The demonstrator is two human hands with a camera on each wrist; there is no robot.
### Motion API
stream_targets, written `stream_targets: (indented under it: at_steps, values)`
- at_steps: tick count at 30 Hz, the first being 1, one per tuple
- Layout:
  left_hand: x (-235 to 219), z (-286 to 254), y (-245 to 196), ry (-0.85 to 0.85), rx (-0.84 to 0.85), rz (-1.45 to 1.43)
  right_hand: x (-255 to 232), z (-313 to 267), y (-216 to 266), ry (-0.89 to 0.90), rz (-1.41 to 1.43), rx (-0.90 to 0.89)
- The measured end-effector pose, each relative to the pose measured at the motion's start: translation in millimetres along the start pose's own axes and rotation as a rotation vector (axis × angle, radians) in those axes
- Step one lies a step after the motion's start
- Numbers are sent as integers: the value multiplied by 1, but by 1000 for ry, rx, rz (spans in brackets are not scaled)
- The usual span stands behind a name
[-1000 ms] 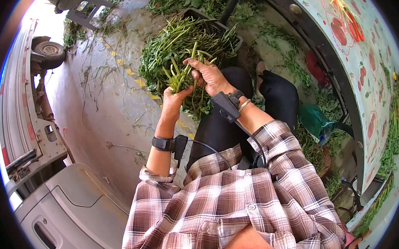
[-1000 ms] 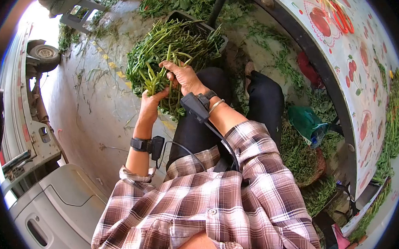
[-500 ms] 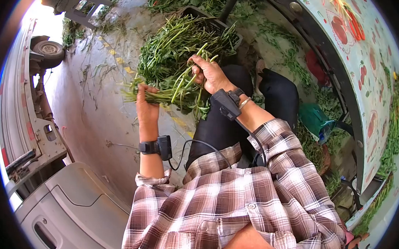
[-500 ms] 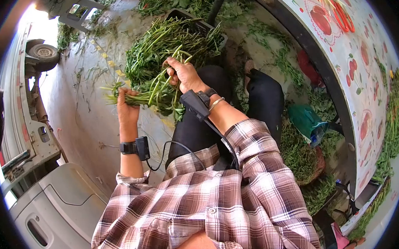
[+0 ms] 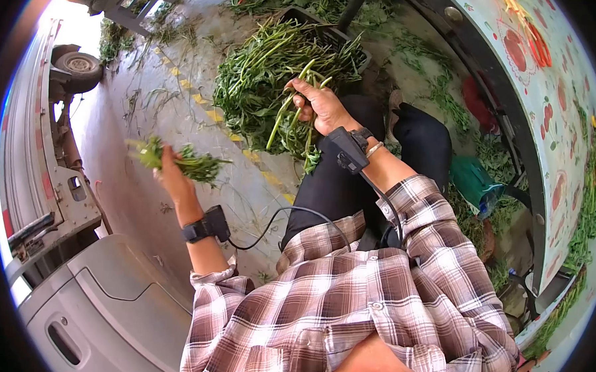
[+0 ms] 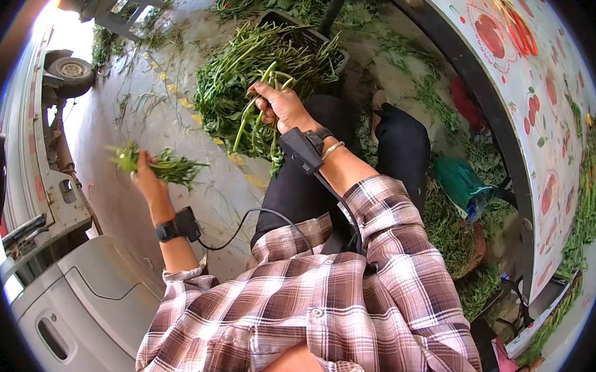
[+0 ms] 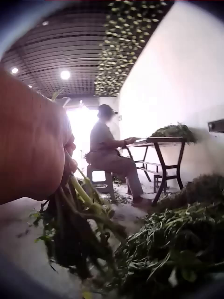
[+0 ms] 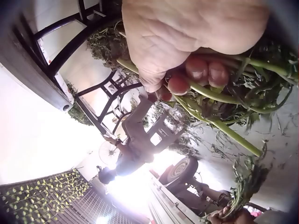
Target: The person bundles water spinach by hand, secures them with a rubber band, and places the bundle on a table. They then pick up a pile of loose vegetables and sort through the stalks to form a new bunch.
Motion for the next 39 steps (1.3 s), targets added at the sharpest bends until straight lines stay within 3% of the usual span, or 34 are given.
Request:
stream_targets:
  at_steps: [2,7,10,16,22,32,39]
  values:
    - [27,-16,2,269,47,97,0,-1,-2,35,-36,25]
    - [95,-52,19,766,-112,109,4,-4,2,53,-20,29]
    - [106,-61,28,790,-197,130,5,-7,6,64,-51,25]
    - [129,-72,20,773,-208,94,11,-9,4,96,-231,49]
    - [144,-82,23,824,-223,14,17,-8,1,49,-191,93]
    - [144,-80,32,809,-224,141,8,-1,-7,146,-343,86]
    - [142,-77,38,792,-245,10,14,-4,-5,218,-403,48]
Point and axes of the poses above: each hand's wrist, its own z-axis towards the middle knuckle, its own x-axis out of the palm, y = z × x, the point moved 2 cm from there along z, towards the middle knuckle, and after that the axes turned 10 degrees about y, right-handed, at the moved point
